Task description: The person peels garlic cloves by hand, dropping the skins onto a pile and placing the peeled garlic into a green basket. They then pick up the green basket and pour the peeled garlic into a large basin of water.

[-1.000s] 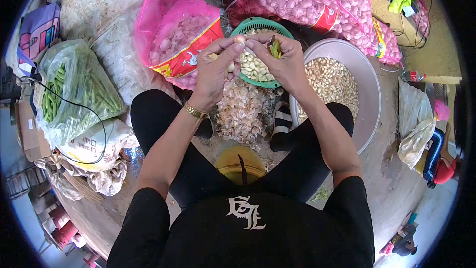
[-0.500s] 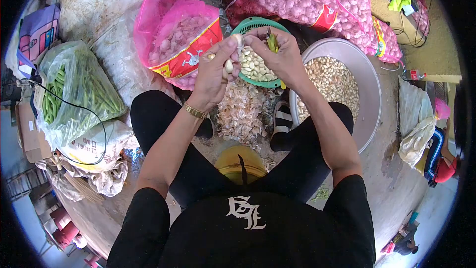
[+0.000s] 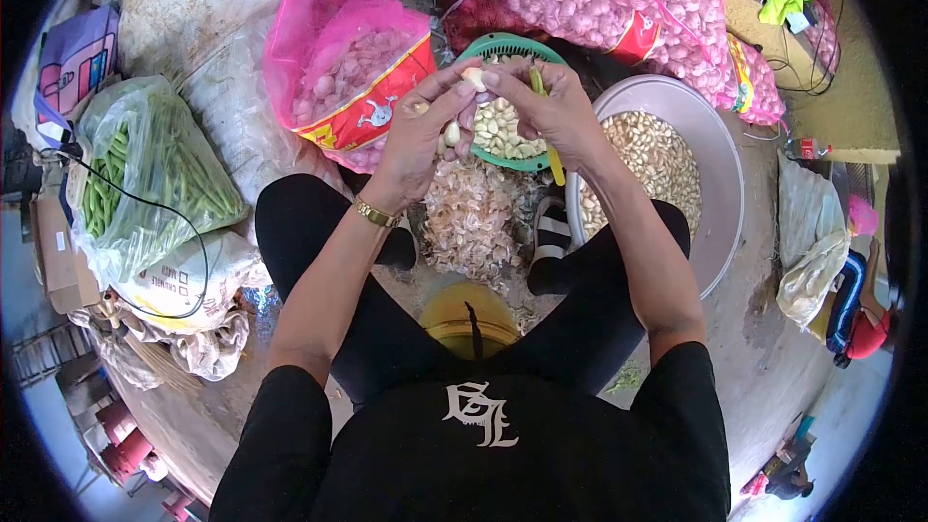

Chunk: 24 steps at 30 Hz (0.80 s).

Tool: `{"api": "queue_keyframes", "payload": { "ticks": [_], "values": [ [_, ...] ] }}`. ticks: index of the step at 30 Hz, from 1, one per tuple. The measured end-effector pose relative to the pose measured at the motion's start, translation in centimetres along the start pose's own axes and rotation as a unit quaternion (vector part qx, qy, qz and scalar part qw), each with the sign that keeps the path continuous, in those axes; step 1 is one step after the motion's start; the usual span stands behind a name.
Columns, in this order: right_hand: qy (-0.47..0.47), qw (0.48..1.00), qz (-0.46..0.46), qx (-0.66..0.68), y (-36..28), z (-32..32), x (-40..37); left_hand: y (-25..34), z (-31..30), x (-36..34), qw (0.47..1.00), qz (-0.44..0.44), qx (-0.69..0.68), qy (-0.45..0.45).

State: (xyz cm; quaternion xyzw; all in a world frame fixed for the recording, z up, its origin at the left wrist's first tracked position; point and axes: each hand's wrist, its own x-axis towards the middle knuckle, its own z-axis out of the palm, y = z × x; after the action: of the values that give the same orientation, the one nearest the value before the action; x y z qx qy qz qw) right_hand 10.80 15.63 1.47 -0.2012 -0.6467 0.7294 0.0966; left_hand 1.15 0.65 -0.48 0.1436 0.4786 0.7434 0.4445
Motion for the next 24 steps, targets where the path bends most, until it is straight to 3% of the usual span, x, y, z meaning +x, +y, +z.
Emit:
{"api": "queue_keyframes", "payload": {
  "ticks": [6, 8, 9, 11, 12, 14, 15, 18, 20, 24],
  "values": [
    [-0.034, 0.999, 0.004, -0.013, -0.5, -0.3, -0.4, 0.5, -0.3, -0.2, 1.0, -0.006, -0.028, -0.007],
    [-0.052, 0.99, -0.108, -0.07, -0.6, -0.2, -0.4, 0.7, -0.6, -0.4, 0.997, -0.027, -0.071, -0.025],
    [-0.052, 0.99, -0.109, -0.07, 0.0, -0.3, -0.2, 0.7, -0.7, -0.3, 0.997, -0.026, -0.07, -0.025],
    [-0.003, 0.964, -0.218, -0.155, 1.8, -0.7, 0.6, 0.6, -0.9, -0.2, 0.995, -0.035, -0.086, -0.019],
    [-0.003, 0.963, -0.218, -0.156, 1.5, -1.0, 0.4, 0.6, -1.0, -0.2, 0.995, -0.034, -0.087, -0.02],
    [-0.048, 0.984, -0.067, -0.155, 0.7, -1.6, -0.2, 0.6, -1.1, -0.2, 0.994, -0.033, -0.106, -0.024],
    [-0.048, 0.984, -0.067, -0.156, 0.3, -1.5, -0.3, 0.6, -1.1, -0.2, 0.993, -0.032, -0.106, -0.024],
    [-0.093, 0.954, -0.132, -0.254, 0.1, -1.0, -0.7, 0.7, -1.1, -0.3, 0.99, -0.033, -0.132, -0.034],
    [-0.039, 0.917, -0.288, -0.271, 1.0, 0.0, -0.6, 0.5, -1.1, -0.3, 0.981, -0.046, -0.183, -0.052],
    [0.016, 0.896, -0.363, -0.254, 1.5, 1.0, -0.4, 0.2, -1.4, -0.1, 0.965, -0.065, -0.245, -0.069]
  ]
}}
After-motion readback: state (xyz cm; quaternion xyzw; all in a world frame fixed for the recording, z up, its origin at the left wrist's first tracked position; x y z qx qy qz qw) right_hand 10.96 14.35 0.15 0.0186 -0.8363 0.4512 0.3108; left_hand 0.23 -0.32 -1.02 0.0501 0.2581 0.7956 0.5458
